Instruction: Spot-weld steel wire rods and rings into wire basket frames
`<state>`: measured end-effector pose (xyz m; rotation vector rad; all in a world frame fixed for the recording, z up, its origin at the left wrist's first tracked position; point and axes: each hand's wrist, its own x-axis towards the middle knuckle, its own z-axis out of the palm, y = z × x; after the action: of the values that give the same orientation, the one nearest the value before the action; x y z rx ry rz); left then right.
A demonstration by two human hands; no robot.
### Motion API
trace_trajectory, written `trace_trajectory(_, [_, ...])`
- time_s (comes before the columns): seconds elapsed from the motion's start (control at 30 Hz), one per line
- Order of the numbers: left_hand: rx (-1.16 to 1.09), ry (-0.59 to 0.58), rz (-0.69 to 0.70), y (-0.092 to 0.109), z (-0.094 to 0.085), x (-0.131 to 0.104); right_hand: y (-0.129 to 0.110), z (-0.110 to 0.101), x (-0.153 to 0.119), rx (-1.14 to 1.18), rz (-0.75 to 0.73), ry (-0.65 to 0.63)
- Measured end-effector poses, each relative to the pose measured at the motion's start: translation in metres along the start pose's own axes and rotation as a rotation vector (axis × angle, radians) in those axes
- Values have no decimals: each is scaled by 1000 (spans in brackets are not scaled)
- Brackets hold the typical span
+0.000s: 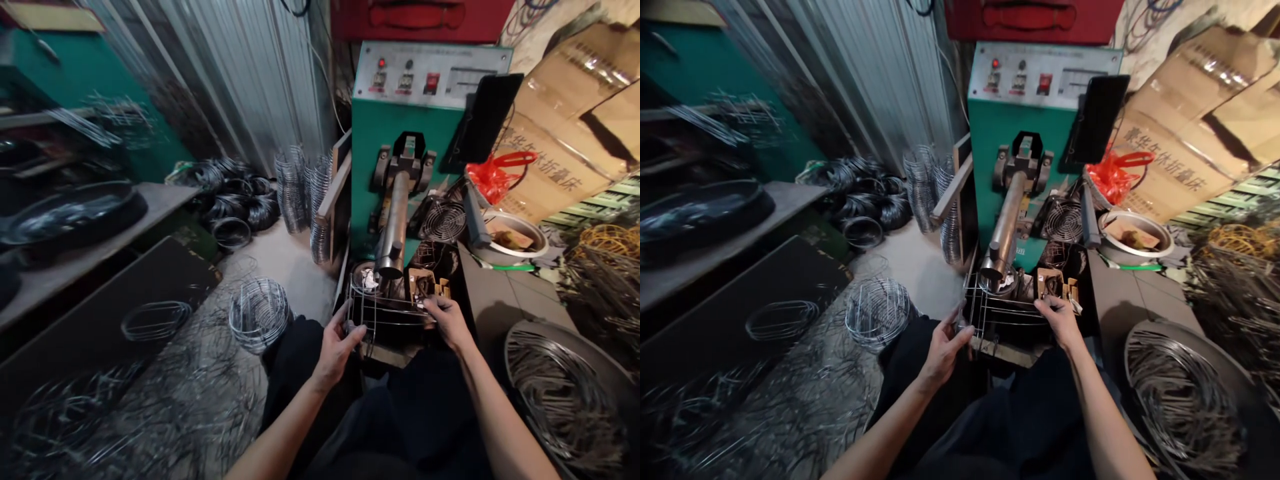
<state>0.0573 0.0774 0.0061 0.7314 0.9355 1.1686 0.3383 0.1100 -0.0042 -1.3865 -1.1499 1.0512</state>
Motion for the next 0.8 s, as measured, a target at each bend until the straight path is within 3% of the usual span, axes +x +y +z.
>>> trace_trajectory(0.47, [-71,-18,-6,-3,13,13,4,-10,20,-35,-7,14])
trace_trajectory(0.8, [-53,-29,-15,-8,11,20,4,-14,25,-15,6,16])
